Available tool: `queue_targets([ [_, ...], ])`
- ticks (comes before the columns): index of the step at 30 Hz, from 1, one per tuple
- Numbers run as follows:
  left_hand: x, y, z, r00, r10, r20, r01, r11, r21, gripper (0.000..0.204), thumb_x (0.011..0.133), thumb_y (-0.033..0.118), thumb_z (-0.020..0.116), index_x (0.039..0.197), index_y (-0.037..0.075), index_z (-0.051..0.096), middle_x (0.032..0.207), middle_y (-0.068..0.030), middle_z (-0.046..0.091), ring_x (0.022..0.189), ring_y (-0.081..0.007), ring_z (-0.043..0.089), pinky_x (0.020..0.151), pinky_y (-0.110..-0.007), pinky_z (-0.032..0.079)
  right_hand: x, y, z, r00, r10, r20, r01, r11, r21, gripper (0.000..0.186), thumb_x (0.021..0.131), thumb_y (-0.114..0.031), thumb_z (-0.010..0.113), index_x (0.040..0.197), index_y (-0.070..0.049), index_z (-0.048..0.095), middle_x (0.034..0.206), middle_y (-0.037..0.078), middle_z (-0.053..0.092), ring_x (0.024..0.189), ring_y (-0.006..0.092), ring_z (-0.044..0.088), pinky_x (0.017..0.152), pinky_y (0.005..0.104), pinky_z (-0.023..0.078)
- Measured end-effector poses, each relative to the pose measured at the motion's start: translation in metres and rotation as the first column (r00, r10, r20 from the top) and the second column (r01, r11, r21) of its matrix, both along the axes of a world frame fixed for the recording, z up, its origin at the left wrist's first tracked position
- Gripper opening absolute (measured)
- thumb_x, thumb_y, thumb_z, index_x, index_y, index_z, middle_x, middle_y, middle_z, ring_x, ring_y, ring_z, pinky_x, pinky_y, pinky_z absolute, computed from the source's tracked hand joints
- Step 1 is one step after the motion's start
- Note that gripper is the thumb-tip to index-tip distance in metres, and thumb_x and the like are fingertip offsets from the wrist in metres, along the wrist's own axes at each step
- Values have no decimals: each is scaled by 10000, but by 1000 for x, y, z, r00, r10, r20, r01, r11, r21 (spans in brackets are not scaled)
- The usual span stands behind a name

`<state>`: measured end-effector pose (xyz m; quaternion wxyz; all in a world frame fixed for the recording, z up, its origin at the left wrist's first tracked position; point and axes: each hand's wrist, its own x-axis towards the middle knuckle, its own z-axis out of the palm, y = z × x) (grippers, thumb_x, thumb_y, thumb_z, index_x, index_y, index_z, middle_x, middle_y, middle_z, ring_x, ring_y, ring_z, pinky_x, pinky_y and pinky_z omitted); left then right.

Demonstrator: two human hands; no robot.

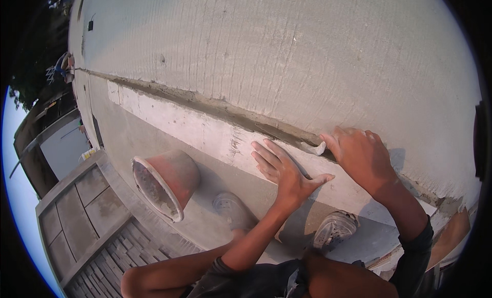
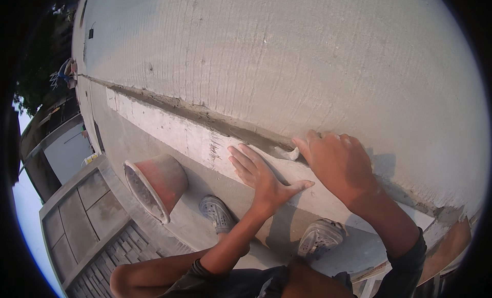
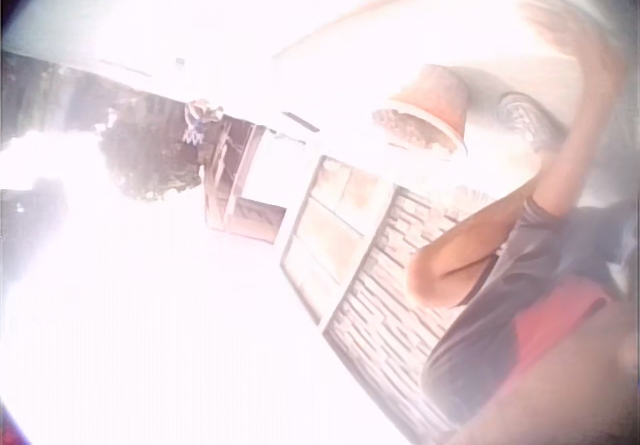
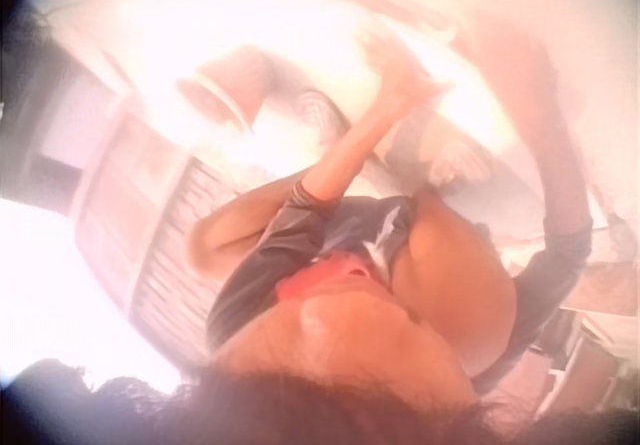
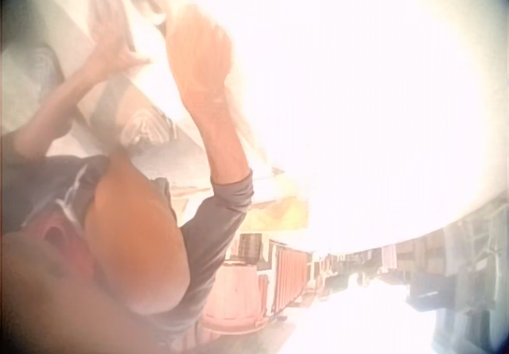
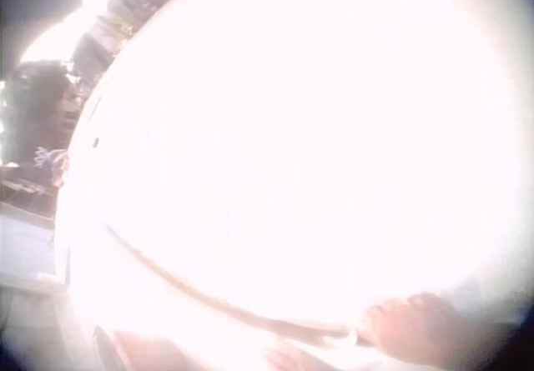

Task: The person scoops cement from a bucket with a trowel and applies it to a linear gap between concrete slabs on a rooftop. They repeatedly smooth the cement along the seam using the trowel, working progressively along the joint.

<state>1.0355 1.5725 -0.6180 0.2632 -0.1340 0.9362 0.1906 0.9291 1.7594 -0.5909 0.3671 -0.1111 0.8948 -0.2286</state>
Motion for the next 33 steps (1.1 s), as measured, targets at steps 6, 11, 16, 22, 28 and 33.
queue_targets([
  [6, 7, -5, -4, 999, 15, -37, -14, 1000, 22, 1736, 597, 721, 932, 1566, -160, -207, 1586, -490, -268, 1482, -669, -243, 1166, -762, -71, -23, -28, 12, 996, -51, -76, 33, 974, -225, 452, 1100, -405, 530, 994, -19, 737, 796, 204, 721, 801, 392, 740, 776, 473, 581],
  [11, 4, 1, -4, 1000, 16, -17, -15, 1000, 27, 1732, 595, 732, 924, 1568, -164, -194, 1592, -487, -262, 1486, -665, -246, 1171, -753, -90, -41, -65, -9, 994, -38, -102, 14, 973, -230, 428, 1106, -349, 526, 977, 5, 728, 771, 223, 714, 766, 401, 742, 766, 462, 587],
  [16, 2, 2, -1, 1000, 25, 16, -25, 1000, 3, 1737, 591, 740, 921, 1568, -164, -195, 1592, -484, -269, 1485, -665, -253, 1170, -757, -86, -39, -95, -24, 985, -44, -167, -13, 945, -326, 450, 1107, -357, 521, 958, 11, 733, 742, 227, 707, 768, 401, 751, 748, 462, 592],
  [22, 2, 2, 1, 998, 42, 36, -43, 999, 28, 1735, 597, 722, 930, 1566, -160, -208, 1580, -493, -280, 1475, -673, -260, 1162, -762, -97, -73, -86, -4, 994, 18, 108, 19, 942, -336, 488, 1102, -375, 523, 922, 17, 750, 777, 228, 717, 789, 397, 754, 765, 468, 596],
  [28, 1, 2, 0, 999, 36, 40, -38, 999, 35, 1734, 599, 708, 936, 1563, -161, -214, 1576, -496, -282, 1475, -675, -257, 1162, -762, -98, -77, -91, -17, 1000, -7, 15, 11, 941, -338, 322, 1047, -250, 570, 979, 4, 754, 854, 221, 730, 851, 396, 754, 775, 479, 595],
  [33, 4, -1, -2, 1000, 23, 8, -23, 999, 27, 1743, 589, 697, 945, 1557, -163, -222, 1575, -497, -285, 1477, -673, -253, 1165, -760, -91, -68, -112, -25, 993, -5, -119, -36, 940, -340, 173, 965, -134, 615, 984, -24, 747, 910, 195, 742, 894, 377, 759, 790, 471, 602],
])
